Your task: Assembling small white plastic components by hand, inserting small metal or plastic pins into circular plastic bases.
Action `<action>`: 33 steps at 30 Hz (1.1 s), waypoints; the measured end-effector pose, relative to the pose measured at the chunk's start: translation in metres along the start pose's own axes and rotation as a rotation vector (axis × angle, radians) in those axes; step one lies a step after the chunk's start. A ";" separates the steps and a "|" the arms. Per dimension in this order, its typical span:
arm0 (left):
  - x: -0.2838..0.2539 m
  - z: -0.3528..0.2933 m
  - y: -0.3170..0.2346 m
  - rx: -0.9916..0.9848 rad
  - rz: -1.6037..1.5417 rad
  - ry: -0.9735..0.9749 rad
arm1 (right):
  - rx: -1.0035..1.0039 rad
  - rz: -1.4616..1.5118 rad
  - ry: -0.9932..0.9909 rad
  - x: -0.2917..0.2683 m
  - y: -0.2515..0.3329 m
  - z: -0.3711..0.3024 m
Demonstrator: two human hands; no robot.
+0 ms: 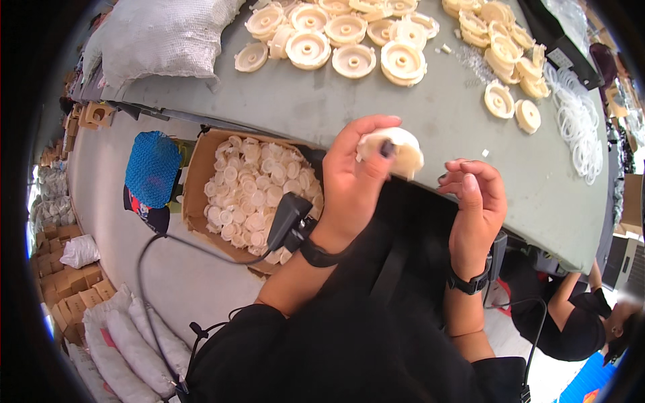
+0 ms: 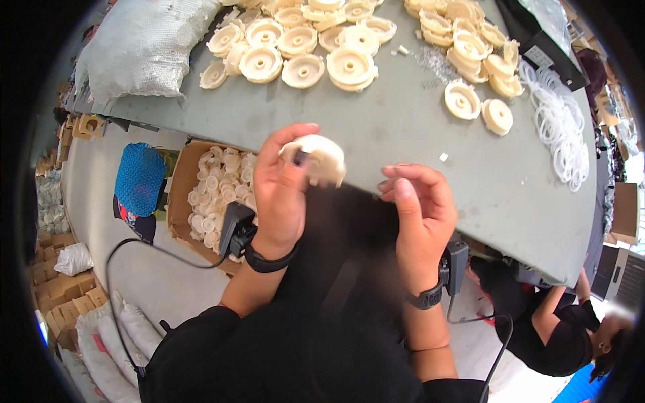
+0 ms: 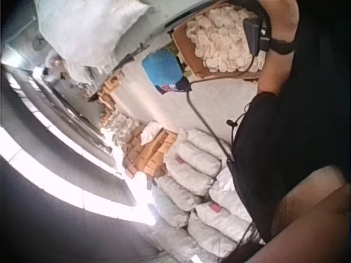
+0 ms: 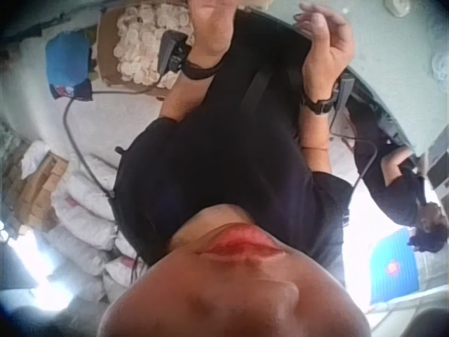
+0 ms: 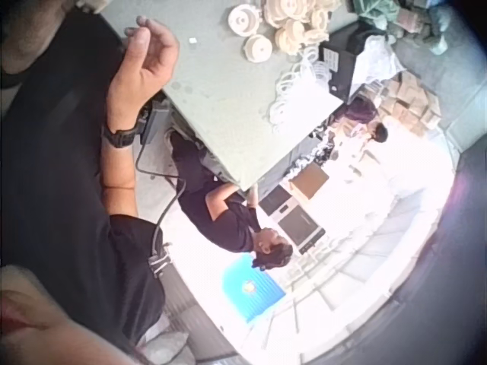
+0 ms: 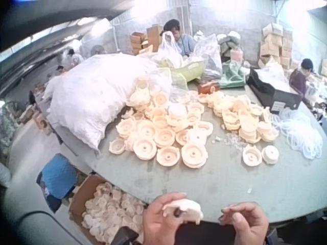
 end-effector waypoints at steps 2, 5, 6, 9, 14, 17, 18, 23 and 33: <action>0.010 0.019 -0.029 0.400 0.335 0.024 | -0.090 -0.141 -0.069 -0.016 0.015 0.012; 0.045 0.015 -0.035 0.699 0.773 0.099 | -0.169 -0.225 -0.182 -0.039 0.036 0.029; 0.060 0.013 -0.020 0.691 1.021 0.197 | -0.182 -0.261 -0.201 -0.046 0.041 0.033; 0.074 0.009 0.002 0.641 1.276 0.324 | -0.194 -0.416 -0.233 -0.068 0.053 0.051; 0.070 0.009 0.004 0.626 1.338 0.342 | -0.276 -0.952 -0.153 -0.095 0.069 0.105; 0.069 0.011 0.002 0.620 1.349 0.301 | -0.337 -1.194 -0.182 -0.120 0.071 0.149; 0.066 0.014 0.004 0.589 1.345 0.282 | -0.382 -1.283 -0.222 -0.130 0.074 0.163; 0.064 0.018 0.005 0.568 1.301 0.242 | -0.275 -1.269 -0.487 -0.221 0.095 0.213; 0.061 0.020 0.005 0.569 1.277 0.187 | -0.097 -1.890 -0.523 -0.208 0.054 0.208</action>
Point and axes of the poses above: each hand's wrist, its own z-axis towards the middle knuckle, its own x-axis out of the palm, y = z × x, the point moved 9 cm from there along z, towards the middle knuckle, and after that the axes turned 5 degrees about z, right-handed, at the moved point
